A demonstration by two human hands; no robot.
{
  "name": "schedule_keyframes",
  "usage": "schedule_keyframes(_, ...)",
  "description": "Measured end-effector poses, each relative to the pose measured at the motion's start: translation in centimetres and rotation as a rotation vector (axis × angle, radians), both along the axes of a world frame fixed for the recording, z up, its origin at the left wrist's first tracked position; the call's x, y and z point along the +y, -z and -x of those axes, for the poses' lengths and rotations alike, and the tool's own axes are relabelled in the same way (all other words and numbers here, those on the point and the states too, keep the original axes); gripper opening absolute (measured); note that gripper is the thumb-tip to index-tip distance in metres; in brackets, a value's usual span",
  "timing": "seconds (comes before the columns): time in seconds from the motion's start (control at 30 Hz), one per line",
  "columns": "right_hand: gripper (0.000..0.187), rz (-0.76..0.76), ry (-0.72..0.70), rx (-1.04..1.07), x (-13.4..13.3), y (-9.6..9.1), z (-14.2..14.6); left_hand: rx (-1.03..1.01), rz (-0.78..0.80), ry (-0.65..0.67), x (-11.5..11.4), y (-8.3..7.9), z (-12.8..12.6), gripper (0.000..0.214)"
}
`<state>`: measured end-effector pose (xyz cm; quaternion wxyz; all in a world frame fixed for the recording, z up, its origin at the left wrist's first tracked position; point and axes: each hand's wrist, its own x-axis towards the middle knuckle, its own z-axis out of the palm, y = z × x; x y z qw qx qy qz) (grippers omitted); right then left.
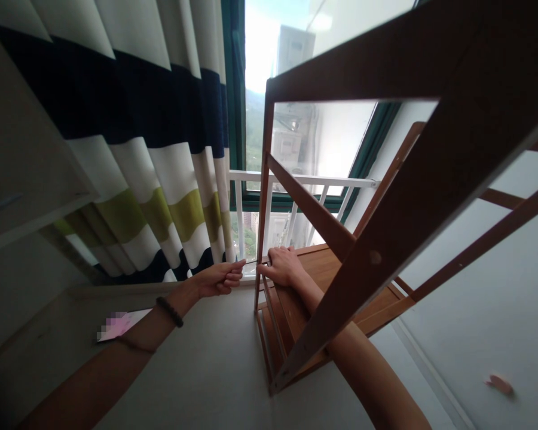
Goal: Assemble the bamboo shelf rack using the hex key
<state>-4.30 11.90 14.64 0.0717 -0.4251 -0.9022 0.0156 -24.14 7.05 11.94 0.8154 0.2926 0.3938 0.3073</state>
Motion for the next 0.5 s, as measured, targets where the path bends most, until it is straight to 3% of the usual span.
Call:
schedule_keyframes(0.1,0.043,0.0,-0.003,0.003,0.0,0.1,0.0,0.29,-0.247,-0.056,-0.1,-0.3,-0.5,0.039)
schedule_keyframes(0.33,0.037,0.012,0.008,-0.016,0.1,0.2,0.0,0.684,-0.822,-0.442,-1.3,1.2,-1.2,0.025)
schedule_keyframes(0.43,0.036,-0.002,0.003,-0.023,0.0,0.1,0.1,0.695,-0.873,-0.495,-1.8,1.9,-1.8,0.023)
schedule_keyframes(0.5,0.037,-0.013,0.0,-0.023,0.0,0.1,0.1,0.572,-0.768,-0.483,-1.8,2.0,-2.4,0.029)
